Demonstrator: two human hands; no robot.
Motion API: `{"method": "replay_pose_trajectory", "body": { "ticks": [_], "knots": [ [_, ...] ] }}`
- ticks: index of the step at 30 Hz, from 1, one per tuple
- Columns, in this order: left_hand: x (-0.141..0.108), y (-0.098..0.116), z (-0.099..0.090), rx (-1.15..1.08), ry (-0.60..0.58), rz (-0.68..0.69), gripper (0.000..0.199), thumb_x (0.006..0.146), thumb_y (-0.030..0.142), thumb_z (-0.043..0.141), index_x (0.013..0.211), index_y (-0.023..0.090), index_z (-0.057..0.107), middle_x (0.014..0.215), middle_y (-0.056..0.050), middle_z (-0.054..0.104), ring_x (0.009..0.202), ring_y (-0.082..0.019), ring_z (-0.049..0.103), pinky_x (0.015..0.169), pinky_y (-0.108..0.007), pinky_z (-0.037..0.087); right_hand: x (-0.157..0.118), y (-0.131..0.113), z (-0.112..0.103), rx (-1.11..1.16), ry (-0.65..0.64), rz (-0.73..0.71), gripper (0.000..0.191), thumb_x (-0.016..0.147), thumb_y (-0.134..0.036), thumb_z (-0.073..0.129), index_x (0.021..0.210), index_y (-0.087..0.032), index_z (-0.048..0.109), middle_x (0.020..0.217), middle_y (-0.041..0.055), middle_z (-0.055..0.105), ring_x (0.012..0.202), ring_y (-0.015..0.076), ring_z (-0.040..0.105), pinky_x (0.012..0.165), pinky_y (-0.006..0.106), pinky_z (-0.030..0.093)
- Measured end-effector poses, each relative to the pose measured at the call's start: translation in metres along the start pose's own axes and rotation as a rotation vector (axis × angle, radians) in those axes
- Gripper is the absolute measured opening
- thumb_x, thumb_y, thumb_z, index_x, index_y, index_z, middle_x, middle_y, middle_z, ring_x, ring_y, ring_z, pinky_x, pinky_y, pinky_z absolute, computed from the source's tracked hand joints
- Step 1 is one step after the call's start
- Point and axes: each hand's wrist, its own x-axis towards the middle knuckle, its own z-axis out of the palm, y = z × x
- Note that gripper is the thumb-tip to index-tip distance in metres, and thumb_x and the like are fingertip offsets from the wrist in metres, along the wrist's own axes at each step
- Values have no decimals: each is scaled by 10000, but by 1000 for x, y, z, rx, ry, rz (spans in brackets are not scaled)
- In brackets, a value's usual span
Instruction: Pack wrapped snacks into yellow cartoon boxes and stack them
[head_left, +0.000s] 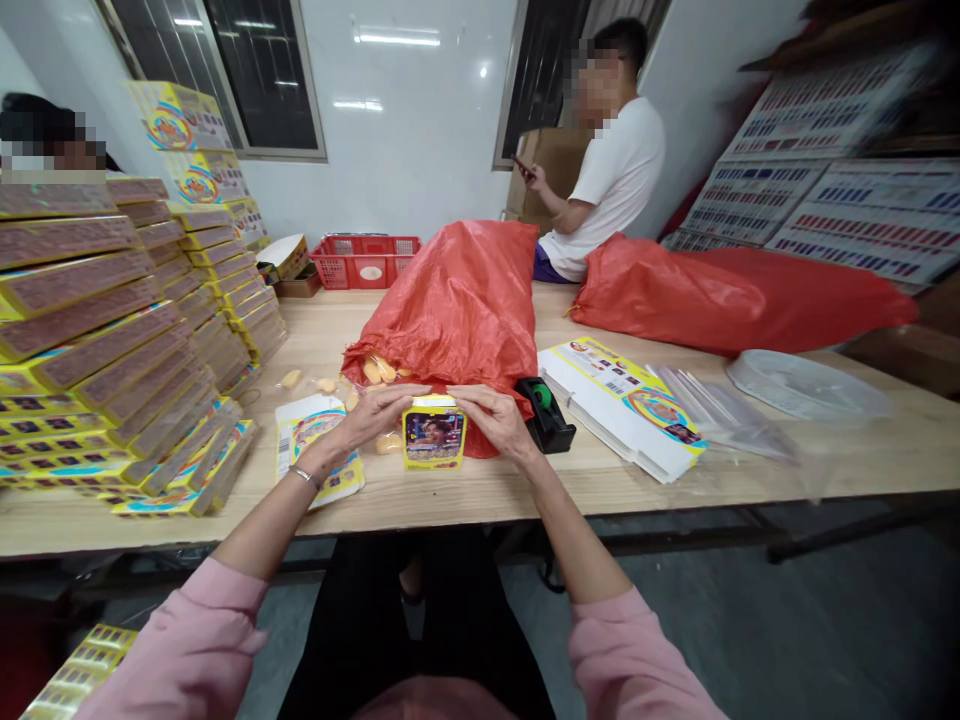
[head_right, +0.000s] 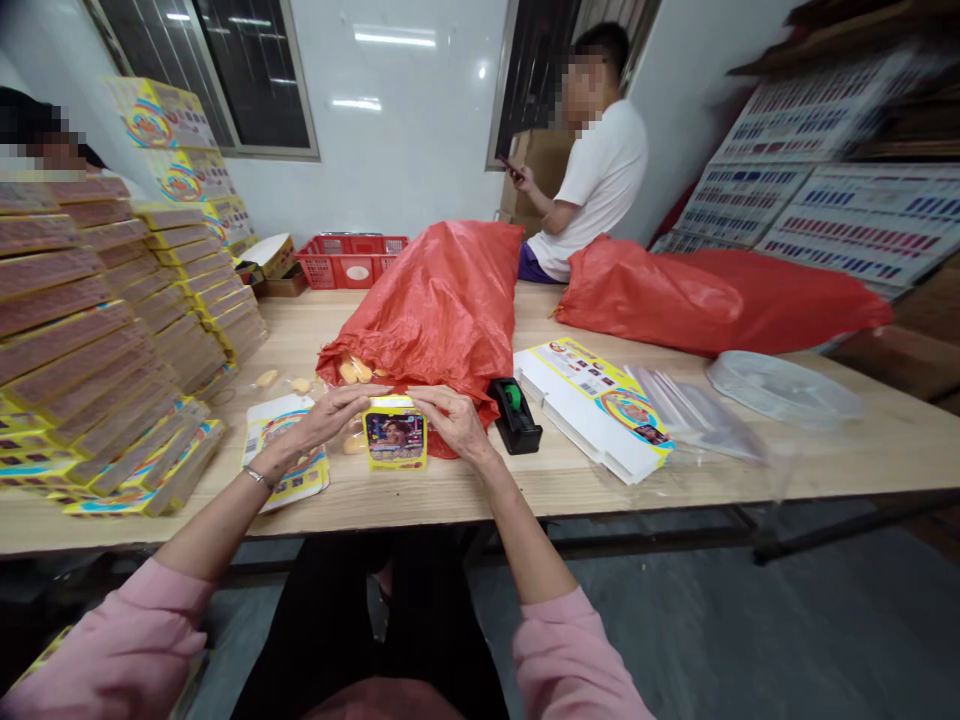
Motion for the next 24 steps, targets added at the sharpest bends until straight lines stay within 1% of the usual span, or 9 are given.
{"method": "replay_pose_trajectory", "body": {
  "ticks": [3,6,12,15,17,19,20,23,24],
  "knots": [
    [-5,-7,-1,95,-17,100,357,903,423,592,1198,249,691,1227,-73,703,1182,-257,619,1048,-440,461,-3,1,-3,-30,-35,-27,251,935,-373,586,1111,-260,724,1204,56,692,1129,217,638,1022,424,484],
    [-9,-12,1,149,-14,195,419,856,375,678,1258,263,645,1271,-75,679,1220,-257,599,1074,-452,440,-7,3,-3,-48,-49,-36,277,904,-395,631,1127,-258,719,1264,71,660,1171,234,618,1043,447,466],
    [-8,-16,14,89,60,240,327,930,329,577,1236,241,654,1301,-96,657,1221,-233,603,1057,-437,458,-12,4,11,-54,69,6,206,915,-359,608,1027,-251,743,1220,65,680,1141,220,631,1031,412,475],
    [-5,-11,20,89,128,206,303,911,359,601,1166,216,682,1252,-112,679,1175,-237,624,1019,-429,481,-17,-3,19,-76,115,26,298,923,-349,589,1186,-232,667,1271,78,647,1168,214,608,1031,383,468],
    [-4,-7,23,107,158,170,302,879,390,639,1110,202,689,1204,-116,689,1115,-236,643,964,-407,510,-24,-8,17,-112,129,22,386,926,-346,580,1289,-215,588,1328,95,603,1202,214,579,1035,367,457],
    [-3,-5,25,113,189,137,278,858,421,657,1016,195,693,1118,-100,702,1021,-224,663,893,-373,533,-34,-9,5,-169,211,43,354,933,-358,560,1250,-206,596,1291,104,613,1169,211,587,996,345,473],
    [-3,-5,26,111,208,129,268,854,435,656,967,195,691,1070,-88,706,979,-216,666,864,-356,538,-40,-7,-5,-209,302,81,311,937,-371,541,1185,-201,620,1227,107,636,1114,210,606,955,338,489],
    [0,-4,27,118,219,128,275,857,459,640,953,205,684,996,-61,707,922,-204,658,825,-324,535,-56,9,-52,-377,648,336,301,914,-435,517,1004,-177,642,1001,109,648,863,205,617,811,343,512],
    [1,-4,27,131,208,134,287,862,463,632,988,212,688,1004,-58,706,933,-206,653,836,-325,530,-61,17,-69,-434,695,447,320,881,-463,541,954,-170,647,965,108,633,816,206,597,800,358,505]
  ]
}}
